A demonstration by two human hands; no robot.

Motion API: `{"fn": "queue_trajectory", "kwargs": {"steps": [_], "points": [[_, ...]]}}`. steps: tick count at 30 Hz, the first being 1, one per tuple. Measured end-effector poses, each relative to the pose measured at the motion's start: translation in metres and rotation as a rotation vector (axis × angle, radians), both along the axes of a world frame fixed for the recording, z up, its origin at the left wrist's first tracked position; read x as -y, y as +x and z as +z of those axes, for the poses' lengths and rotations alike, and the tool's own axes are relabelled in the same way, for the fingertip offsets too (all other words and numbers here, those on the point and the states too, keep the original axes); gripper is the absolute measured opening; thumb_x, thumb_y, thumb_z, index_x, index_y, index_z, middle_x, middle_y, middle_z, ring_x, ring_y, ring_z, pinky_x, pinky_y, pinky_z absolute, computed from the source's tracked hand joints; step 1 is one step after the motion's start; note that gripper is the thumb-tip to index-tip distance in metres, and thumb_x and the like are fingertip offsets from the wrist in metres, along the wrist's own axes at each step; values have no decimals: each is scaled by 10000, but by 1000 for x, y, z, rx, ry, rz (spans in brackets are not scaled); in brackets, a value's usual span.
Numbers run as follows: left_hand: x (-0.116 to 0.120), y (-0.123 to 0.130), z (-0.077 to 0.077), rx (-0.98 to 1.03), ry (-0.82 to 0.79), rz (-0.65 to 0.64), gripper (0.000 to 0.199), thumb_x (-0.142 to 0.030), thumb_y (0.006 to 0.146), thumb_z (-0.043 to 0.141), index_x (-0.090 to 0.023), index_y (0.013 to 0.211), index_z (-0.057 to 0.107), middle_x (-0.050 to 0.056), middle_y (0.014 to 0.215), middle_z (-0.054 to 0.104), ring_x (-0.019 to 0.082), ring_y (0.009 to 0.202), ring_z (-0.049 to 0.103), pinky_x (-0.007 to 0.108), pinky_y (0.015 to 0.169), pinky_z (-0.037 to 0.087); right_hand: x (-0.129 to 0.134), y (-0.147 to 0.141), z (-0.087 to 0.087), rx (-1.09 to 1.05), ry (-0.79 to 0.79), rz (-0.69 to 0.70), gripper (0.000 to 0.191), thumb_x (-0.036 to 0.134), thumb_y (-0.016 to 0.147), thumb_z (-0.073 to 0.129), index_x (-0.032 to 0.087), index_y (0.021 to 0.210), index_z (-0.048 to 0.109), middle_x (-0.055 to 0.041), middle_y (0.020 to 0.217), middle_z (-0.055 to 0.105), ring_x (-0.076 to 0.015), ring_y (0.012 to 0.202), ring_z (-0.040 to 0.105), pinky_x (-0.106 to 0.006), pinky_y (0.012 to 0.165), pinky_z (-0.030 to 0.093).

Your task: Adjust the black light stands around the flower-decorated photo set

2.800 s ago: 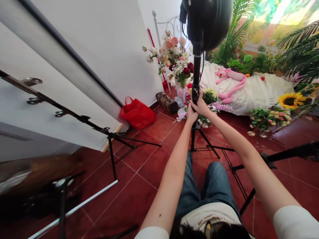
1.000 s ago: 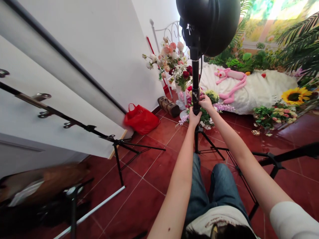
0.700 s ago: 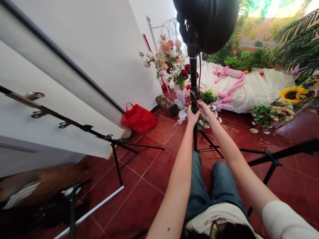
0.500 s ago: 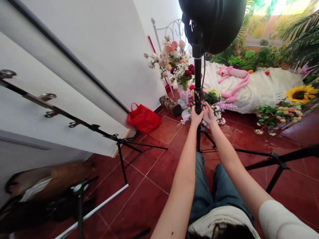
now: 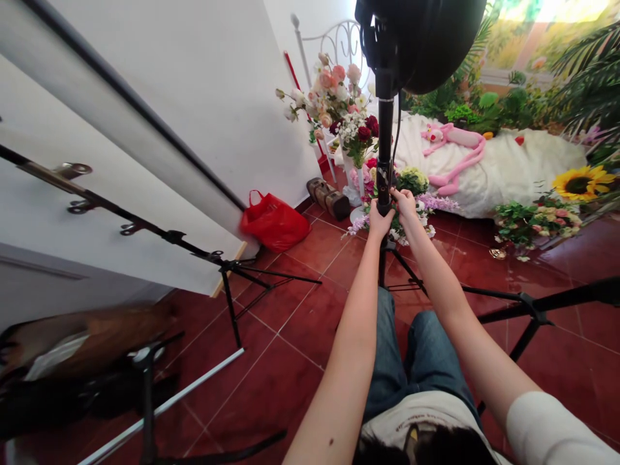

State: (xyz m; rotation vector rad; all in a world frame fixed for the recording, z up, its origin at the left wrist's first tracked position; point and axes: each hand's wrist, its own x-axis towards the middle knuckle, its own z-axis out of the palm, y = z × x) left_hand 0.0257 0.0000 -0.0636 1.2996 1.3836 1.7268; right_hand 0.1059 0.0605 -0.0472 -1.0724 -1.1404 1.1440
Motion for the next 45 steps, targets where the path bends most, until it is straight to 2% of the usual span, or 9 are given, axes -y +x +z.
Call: {"fn": "queue_trajectory", "kwargs": {"steps": [4, 10, 14, 18, 23, 28, 36, 41, 45], "points": [[-2, 1, -3, 17, 15, -20, 375, -139, 662, 740, -222, 914, 475, -3, 860, 648, 182, 847, 644, 347, 857, 535, 13, 1, 8, 52, -14, -183, 490, 597, 694, 748, 236, 834, 448, 13, 787, 560, -132, 710, 584, -263, 662, 498], [-3, 2, -4, -15, -14, 14, 362, -84, 657, 709, -221, 901, 478, 3, 859, 637, 186, 858, 636, 380, 931, 521, 66, 42, -2, 36, -31, -8, 389, 559, 785, 666, 213, 923, 552, -37, 860, 682, -163, 854, 676, -305, 790, 546], [-3, 4, -2, -56, -48, 32, 347, -90, 685, 693, -218, 926, 479, 16, 901, 653, 185, 880, 648, 380, 948, 524, 121, 117, -25, 11, -61, 18, 394, 524, 705, 762, 213, 896, 613, -43, 870, 731, -180, 874, 714, -327, 811, 572], [6, 10, 1, -155, -155, 117, 364, -153, 761, 684, -201, 1075, 506, 60, 981, 679, 221, 970, 671, 382, 968, 517, 174, 222, -37, -26, -127, -175, 368, 444, 675, 810, 193, 894, 656, -26, 780, 744, -153, 765, 725, -297, 765, 590], [31, 31, 8, -309, -217, 362, 489, -391, 845, 689, -191, 1245, 492, 177, 1244, 608, 330, 1253, 576, 460, 1074, 434, 228, 338, -19, -104, -181, -495, 140, 264, 776, 734, 207, 863, 641, -8, 745, 749, -137, 684, 730, -248, 643, 604], [50, 96, 14, -169, -213, 642, 280, -252, 988, 388, -160, 1243, 458, 208, 1241, 522, 294, 1282, 530, 449, 1058, 421, 266, 386, 7, -244, -233, -674, 149, 227, 920, 534, 184, 845, 656, -10, 716, 734, -100, 638, 718, -208, 641, 604], [52, 258, 17, -131, 36, 49, 106, -255, 947, 502, -184, 1024, 486, 125, 1084, 595, 201, 998, 614, 348, 978, 456, 300, 397, 26, -536, -336, -547, 191, 189, 917, 481, 189, 921, 672, -6, 720, 743, -92, 589, 700, -185, 594, 583], [79, 372, 38, -46, 201, -551, 327, -506, 932, 555, -210, 1057, 500, 73, 1012, 653, 163, 882, 658, 304, 880, 496, 320, 406, 25, -933, -339, -220, 369, 486, 935, 511, 164, 1028, 665, -59, 825, 762, -144, 676, 721, -258, 620, 612], [108, 442, 51, 23, 171, -843, 440, -596, 887, 585, -216, 1096, 514, 71, 1029, 680, 165, 956, 673, 294, 874, 501, 331, 412, 14, -1159, -224, -99, 338, 475, 957, 498, 168, 994, 634, -47, 828, 756, -133, 707, 717, -250, 647, 614]]}}
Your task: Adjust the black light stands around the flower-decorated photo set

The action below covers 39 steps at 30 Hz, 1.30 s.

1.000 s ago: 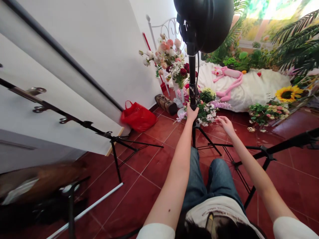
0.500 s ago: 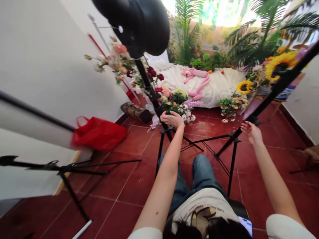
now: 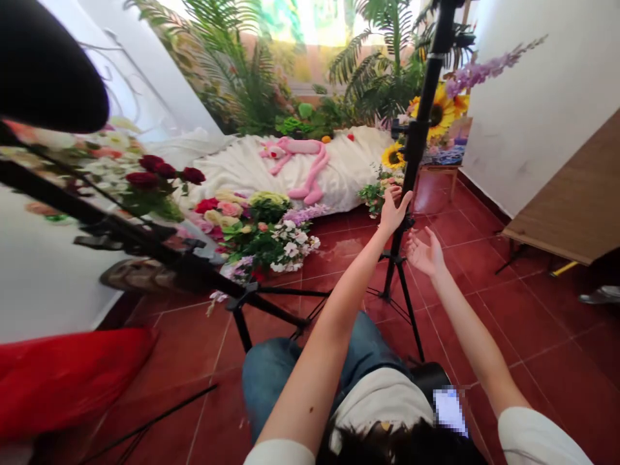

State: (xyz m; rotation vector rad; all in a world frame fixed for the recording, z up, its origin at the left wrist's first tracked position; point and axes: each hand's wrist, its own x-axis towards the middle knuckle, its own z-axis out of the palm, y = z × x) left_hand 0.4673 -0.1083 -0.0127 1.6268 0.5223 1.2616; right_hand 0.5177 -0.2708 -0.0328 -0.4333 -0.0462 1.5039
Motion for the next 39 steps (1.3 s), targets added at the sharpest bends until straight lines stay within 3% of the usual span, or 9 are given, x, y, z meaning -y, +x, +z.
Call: {"fn": "queue_trajectory", "kwargs": {"steps": [3, 7, 14, 20, 26, 30, 35, 37, 39], "points": [[7, 27, -2, -54, -69, -118, 426, -618, 884, 571, -203, 977, 553, 27, 852, 667, 141, 779, 645, 270, 754, 492, 6, 4, -7, -42, 13, -19, 308, 430, 978, 466, 167, 960, 625, -43, 793, 747, -131, 691, 712, -246, 627, 612], [1, 34, -9, -64, -130, -241, 481, -659, 897, 503, -197, 768, 540, -19, 642, 559, 106, 578, 525, 247, 615, 436, 9, 9, -9, -75, -27, -36, 326, 406, 1003, 409, 168, 912, 612, -29, 748, 728, -122, 659, 698, -234, 597, 601], [2, 29, -5, -46, -159, -220, 484, -637, 891, 538, -189, 710, 535, -22, 652, 554, 85, 597, 506, 227, 631, 435, -14, 3, 0, -104, -13, 22, 389, 453, 1028, 358, 164, 935, 602, -29, 752, 700, -112, 638, 647, -211, 549, 564], [3, 26, -3, -86, -169, -241, 426, -592, 914, 543, -197, 754, 549, -24, 669, 563, 83, 599, 513, 226, 634, 442, -39, -6, 12, -187, -18, -30, 421, 506, 1030, 394, 188, 788, 526, 25, 609, 603, -72, 488, 511, -158, 449, 477], [0, 28, -5, -82, -127, -236, 478, -645, 890, 537, -196, 724, 535, -19, 660, 559, 86, 601, 519, 228, 634, 458, -40, 4, 14, -229, -15, -9, 323, 378, 1021, 498, 194, 756, 506, 57, 554, 532, -48, 433, 427, -111, 381, 397], [0, 28, -5, -67, -119, -245, 501, -673, 875, 532, -199, 714, 531, -12, 661, 551, 99, 610, 521, 244, 648, 461, -40, 11, 21, -218, -119, -10, 317, 360, 1047, 446, 183, 797, 524, 96, 481, 401, -47, 393, 363, -89, 344, 362], [2, 26, -2, -74, -106, -207, 490, -647, 882, 551, -198, 691, 526, -8, 659, 557, 101, 616, 517, 254, 668, 461, -46, 12, 29, 110, -263, -42, 353, 302, 1051, 437, 185, 719, 466, 115, 458, 306, -23, 368, 258, -76, 324, 248], [2, 27, -2, -73, -98, -198, 496, -655, 878, 551, -198, 687, 526, -11, 649, 561, 97, 606, 517, 250, 656, 463, -47, 11, 28, 409, -305, -94, 330, 274, 1002, 535, 202, 696, 438, 112, 475, 304, -36, 385, 237, -114, 333, 222], [2, 28, -4, -77, -96, -199, 508, -679, 863, 553, -198, 698, 533, -14, 642, 564, 95, 602, 524, 245, 643, 467, -45, 8, 24, 848, -322, -270, 311, 225, 909, 656, 219, 698, 428, 90, 526, 363, -62, 435, 303, -151, 380, 258]]}}
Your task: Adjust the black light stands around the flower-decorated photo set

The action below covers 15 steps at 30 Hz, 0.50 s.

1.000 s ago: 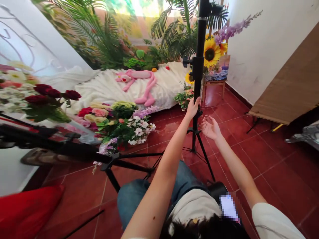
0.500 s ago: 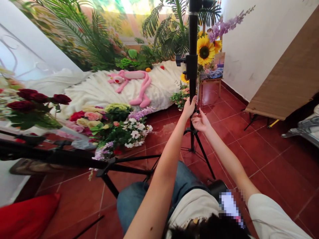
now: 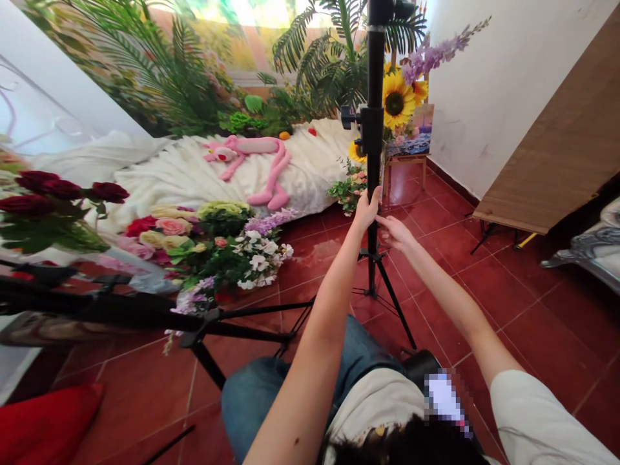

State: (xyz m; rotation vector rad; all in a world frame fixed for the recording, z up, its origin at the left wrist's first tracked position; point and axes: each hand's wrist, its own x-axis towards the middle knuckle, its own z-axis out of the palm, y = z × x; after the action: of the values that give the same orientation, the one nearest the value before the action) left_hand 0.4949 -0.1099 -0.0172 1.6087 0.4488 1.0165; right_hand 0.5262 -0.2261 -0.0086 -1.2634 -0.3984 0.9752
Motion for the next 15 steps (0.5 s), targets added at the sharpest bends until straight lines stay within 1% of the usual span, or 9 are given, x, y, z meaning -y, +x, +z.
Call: {"fn": "queue_trajectory", "kwargs": {"steps": [2, 3, 5, 6, 8, 9, 11, 14, 15], "points": [[-1, 1, -3, -2, -10, -18, 523, -708, 841, 555, -200, 719, 539, -16, 646, 567, 93, 599, 530, 240, 625, 467, 6, -3, -5, 552, 4, -114, 238, 160, 855, 669, 224, 737, 474, 38, 643, 480, -109, 568, 448, -186, 476, 340], [-1, 1, -4, 0, -19, -26, 529, -721, 830, 558, -202, 728, 540, -18, 646, 565, 92, 592, 527, 238, 612, 465, 10, -4, -8, 815, -5, -132, 183, 133, 854, 634, 223, 758, 506, 6, 719, 529, -136, 666, 505, -205, 536, 374], [-1, 1, -6, 4, -35, -31, 540, -740, 814, 561, -207, 733, 538, -23, 634, 551, 89, 566, 507, 237, 581, 453, 19, -6, -14, 1231, -61, -71, 155, 93, 856, 556, 212, 757, 558, -45, 837, 580, -173, 826, 543, -238, 632, 400], [0, 1, -7, 5, -40, -28, 544, -747, 807, 562, -209, 728, 536, -24, 625, 542, 89, 554, 496, 238, 567, 446, 23, -6, -17, 1373, -91, -22, 174, 87, 855, 536, 206, 733, 572, -58, 862, 586, -180, 859, 542, -249, 657, 401], [0, 1, -7, 4, -42, -23, 548, -754, 802, 562, -212, 724, 537, -23, 619, 535, 92, 548, 491, 242, 556, 443, 30, -5, -19, 1537, -108, 40, 203, 101, 855, 532, 203, 691, 594, -65, 861, 580, -181, 862, 538, -264, 682, 408], [0, 1, -7, 3, -41, -24, 547, -752, 804, 563, -211, 725, 541, -20, 623, 538, 96, 555, 500, 245, 564, 449, 31, -4, -17, 1573, -92, 22, 207, 114, 860, 534, 205, 691, 611, -64, 856, 573, -181, 853, 537, -271, 693, 417], [0, 1, -7, 12, -39, -30, 530, -730, 814, 574, -205, 744, 558, -10, 648, 557, 109, 598, 540, 255, 607, 476, 30, -1, -4, 1585, -25, -115, 204, 151, 886, 520, 218, 746, 654, -65, 867, 560, -190, 857, 547, -292, 722, 450], [-1, 2, -7, 38, -43, -40, 475, -667, 823, 625, -193, 814, 595, 12, 718, 611, 144, 717, 617, 279, 703, 517, 15, 5, 38, 1563, 132, -368, 205, 224, 914, 521, 225, 1038, 684, -92, 1013, 567, -226, 990, 568, -347, 827, 512], [-1, 2, -7, 44, -47, -43, 467, -657, 820, 636, -191, 835, 602, 16, 731, 622, 152, 738, 628, 283, 712, 522, 8, 8, 56, 1576, 186, -406, 302, 245, 904, 548, 218, 1191, 641, -108, 1110, 562, -246, 1081, 555, -384, 895, 518]]}}
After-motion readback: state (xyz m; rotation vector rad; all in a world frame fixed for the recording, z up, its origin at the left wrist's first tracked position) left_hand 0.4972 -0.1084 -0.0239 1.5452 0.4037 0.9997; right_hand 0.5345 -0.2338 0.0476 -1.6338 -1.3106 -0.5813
